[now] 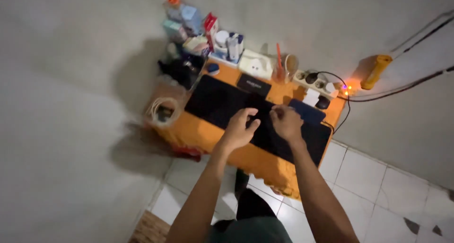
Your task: Tidy up a small room by smoothing a mattress cover, cleaning a desk mat, and folding a jersey.
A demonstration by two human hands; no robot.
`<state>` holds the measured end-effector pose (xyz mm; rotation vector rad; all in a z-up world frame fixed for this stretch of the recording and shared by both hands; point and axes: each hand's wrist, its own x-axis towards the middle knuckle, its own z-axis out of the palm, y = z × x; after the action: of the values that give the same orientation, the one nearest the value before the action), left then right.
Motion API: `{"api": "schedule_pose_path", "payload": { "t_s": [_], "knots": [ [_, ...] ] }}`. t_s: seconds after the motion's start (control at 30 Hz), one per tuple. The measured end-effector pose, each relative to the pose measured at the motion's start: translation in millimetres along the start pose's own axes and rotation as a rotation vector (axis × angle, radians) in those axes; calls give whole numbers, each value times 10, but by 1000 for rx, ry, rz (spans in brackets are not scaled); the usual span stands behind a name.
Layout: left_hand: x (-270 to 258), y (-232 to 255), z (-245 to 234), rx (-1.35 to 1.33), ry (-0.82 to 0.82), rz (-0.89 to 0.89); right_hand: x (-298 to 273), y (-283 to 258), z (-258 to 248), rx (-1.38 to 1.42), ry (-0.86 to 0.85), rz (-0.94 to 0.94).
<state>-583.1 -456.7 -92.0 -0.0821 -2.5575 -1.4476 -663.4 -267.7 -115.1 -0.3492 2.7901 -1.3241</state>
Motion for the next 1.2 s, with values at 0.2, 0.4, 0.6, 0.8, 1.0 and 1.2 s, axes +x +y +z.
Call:
{"api": "schedule_pose_path", "payload": {
  "t_s": [0.2, 0.4, 0.6, 0.8, 1.0, 1.2],
  "knots": [
    [1223, -326, 414, -192, -50, -60, 1186, 514, 166, -42, 322, 208],
    [1574, -680, 623, -274, -143, -187, 1910, 555, 264, -268, 362, 318],
    [1520, -1045, 413, -282, -231, -279, 2324, 949, 582, -482, 367, 236],
    [1479, -1427, 220, -316, -286, -243, 2241, 729, 604, -447, 525, 202],
    [1401, -1241, -298, -355, -273, -144, 1848, -166, 268, -381, 901, 73],
    [1200, -1283, -716, -469, -315, -104, 1075, -348, 585, 206, 395, 227]
  ]
}}
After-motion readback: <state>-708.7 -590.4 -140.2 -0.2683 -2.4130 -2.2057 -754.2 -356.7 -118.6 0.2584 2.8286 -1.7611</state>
